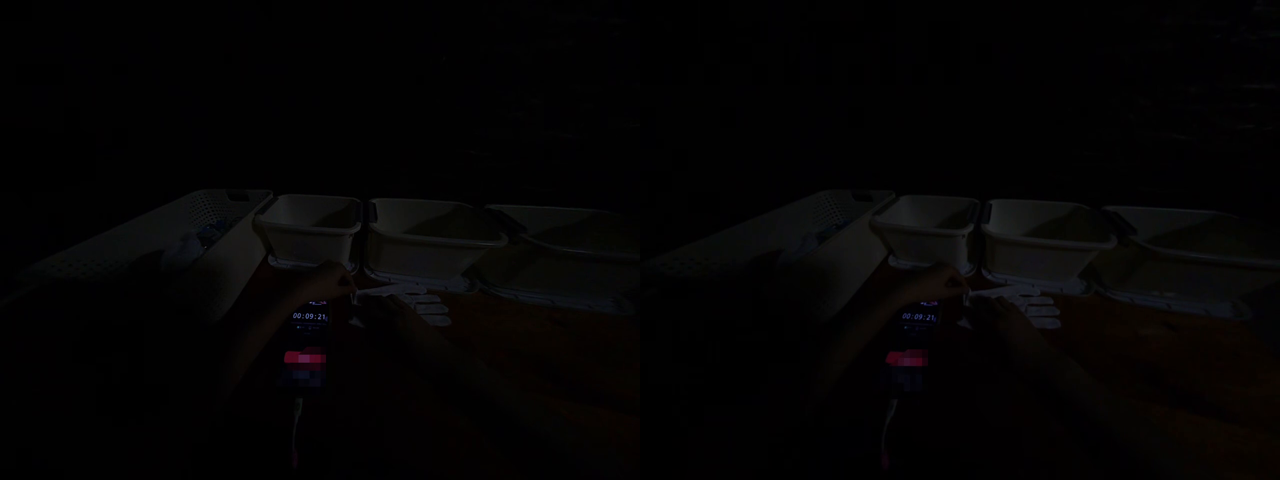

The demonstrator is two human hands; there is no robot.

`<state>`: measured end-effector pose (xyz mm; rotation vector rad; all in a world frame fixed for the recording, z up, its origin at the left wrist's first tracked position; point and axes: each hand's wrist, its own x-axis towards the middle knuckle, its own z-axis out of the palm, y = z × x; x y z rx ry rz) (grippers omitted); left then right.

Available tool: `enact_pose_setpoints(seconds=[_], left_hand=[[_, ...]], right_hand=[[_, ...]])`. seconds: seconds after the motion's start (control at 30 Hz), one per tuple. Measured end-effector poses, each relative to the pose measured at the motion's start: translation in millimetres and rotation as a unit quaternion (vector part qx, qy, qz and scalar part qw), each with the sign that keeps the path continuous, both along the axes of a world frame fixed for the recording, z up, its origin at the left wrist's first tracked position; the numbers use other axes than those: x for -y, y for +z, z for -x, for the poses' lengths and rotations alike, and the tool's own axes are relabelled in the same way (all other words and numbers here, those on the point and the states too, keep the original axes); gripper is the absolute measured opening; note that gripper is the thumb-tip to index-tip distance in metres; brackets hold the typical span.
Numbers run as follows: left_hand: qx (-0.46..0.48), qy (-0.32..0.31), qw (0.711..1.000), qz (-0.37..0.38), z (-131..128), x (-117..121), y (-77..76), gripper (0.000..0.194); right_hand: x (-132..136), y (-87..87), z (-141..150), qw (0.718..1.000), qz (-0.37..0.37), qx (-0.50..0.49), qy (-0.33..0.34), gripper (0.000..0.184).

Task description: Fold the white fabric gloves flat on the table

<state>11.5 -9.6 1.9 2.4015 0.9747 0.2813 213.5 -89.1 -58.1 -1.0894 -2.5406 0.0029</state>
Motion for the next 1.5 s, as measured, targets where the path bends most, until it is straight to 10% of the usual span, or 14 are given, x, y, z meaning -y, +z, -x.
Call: enact_pose_setpoints(seconds=[0.37, 1.5], left_hand=[[0.068, -0.01, 0.997, 0.03, 4, -12, -6.2, 0.018], [0.035, -0.025, 0.999, -0.008, 5, -12, -7.8, 0.016]], right_hand=[[18, 25.2, 9, 0.998, 0.045, 0.028, 0.04, 0.033], [18, 22.1, 8, 0.994, 0.058, -0.007, 0.089, 0.03]])
